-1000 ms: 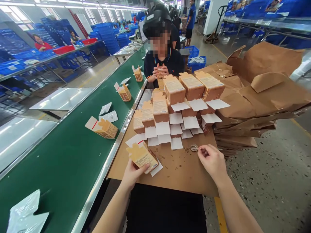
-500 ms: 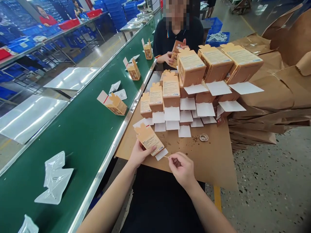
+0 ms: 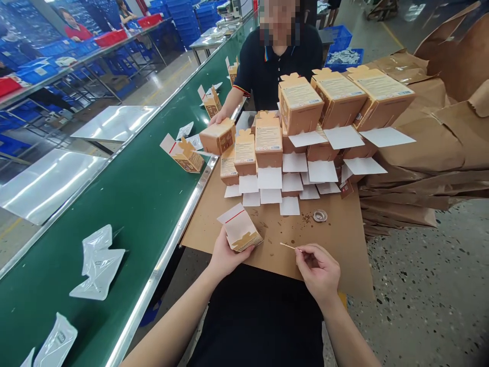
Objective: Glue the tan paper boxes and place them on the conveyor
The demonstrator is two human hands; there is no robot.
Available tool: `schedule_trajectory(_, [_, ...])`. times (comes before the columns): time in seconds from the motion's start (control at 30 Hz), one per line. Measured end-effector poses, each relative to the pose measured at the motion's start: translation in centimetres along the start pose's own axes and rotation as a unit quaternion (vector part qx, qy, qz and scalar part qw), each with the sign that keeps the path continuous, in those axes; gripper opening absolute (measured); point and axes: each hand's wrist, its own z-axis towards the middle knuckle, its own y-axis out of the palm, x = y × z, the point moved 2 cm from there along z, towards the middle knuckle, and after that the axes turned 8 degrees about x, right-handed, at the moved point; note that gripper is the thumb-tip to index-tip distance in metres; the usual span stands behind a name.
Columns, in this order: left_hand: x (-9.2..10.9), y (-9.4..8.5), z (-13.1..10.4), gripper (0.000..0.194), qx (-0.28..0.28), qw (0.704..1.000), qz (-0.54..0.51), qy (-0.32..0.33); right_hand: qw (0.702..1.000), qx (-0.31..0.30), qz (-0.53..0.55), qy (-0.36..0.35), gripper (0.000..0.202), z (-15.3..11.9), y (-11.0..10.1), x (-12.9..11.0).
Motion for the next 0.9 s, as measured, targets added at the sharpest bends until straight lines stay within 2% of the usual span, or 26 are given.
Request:
schedule_trajectory(0.13, [-0.2, 0.4, -0.5, 0.068, 0.016, 1.000, 0.008, 0.000, 1.000, 0.009, 0.009, 0.003, 0.027, -0.3, -0.5, -0.1])
schedule_trajectory(0.27, [-0.5, 0.9, -0.8, 0.065, 0.008, 1.000, 0.020, 0.006, 1.000, 0.016, 0.019, 0.003, 0.030, -0.4, -0.7, -0.2])
schedule_trajectory(0.37, [-0.4, -0.3, -0.4, 0.061, 0.036, 0.998, 0.049, 0.037, 1.000, 0.026, 0.018, -0.004, 0.035, -0.1, -1.2, 0.3])
schedule_trajectory(0.47, [-0.1, -4.4, 1.1, 0.066, 0.135, 0.984, 0.094, 0.066, 0.999, 0.044, 0.019, -0.011, 0.036, 0.2, -2.0, 0.9])
schedule_trajectory(0.63, [-0.1, -14.6, 5.1, 0.083, 0.349, 0.927, 0.126, 0.060, 0.998, 0.066, 0.014, -0.018, 0.035, 0.5, -3.2, 1.3])
schedule_trajectory(0.73, [-0.9, -18.3, 8.0, 0.085, 0.375, 0.922, 0.084, 0.048, 0.997, 0.071, 0.011, -0.019, 0.039, 0.9, -3.2, 1.0])
schedule_trajectory(0.8, [-1.4, -19.6, 10.2, 0.085, 0.366, 0.929, 0.051, 0.025, 0.997, 0.070, 0.010, -0.021, 0.040, 1.3, -2.8, 0.7])
schedule_trajectory(0.9, [-1.7, -20.8, 12.5, 0.088, 0.380, 0.923, 0.062, -0.011, 0.997, 0.069, 0.015, -0.025, 0.040, 2.1, -2.2, 0.3])
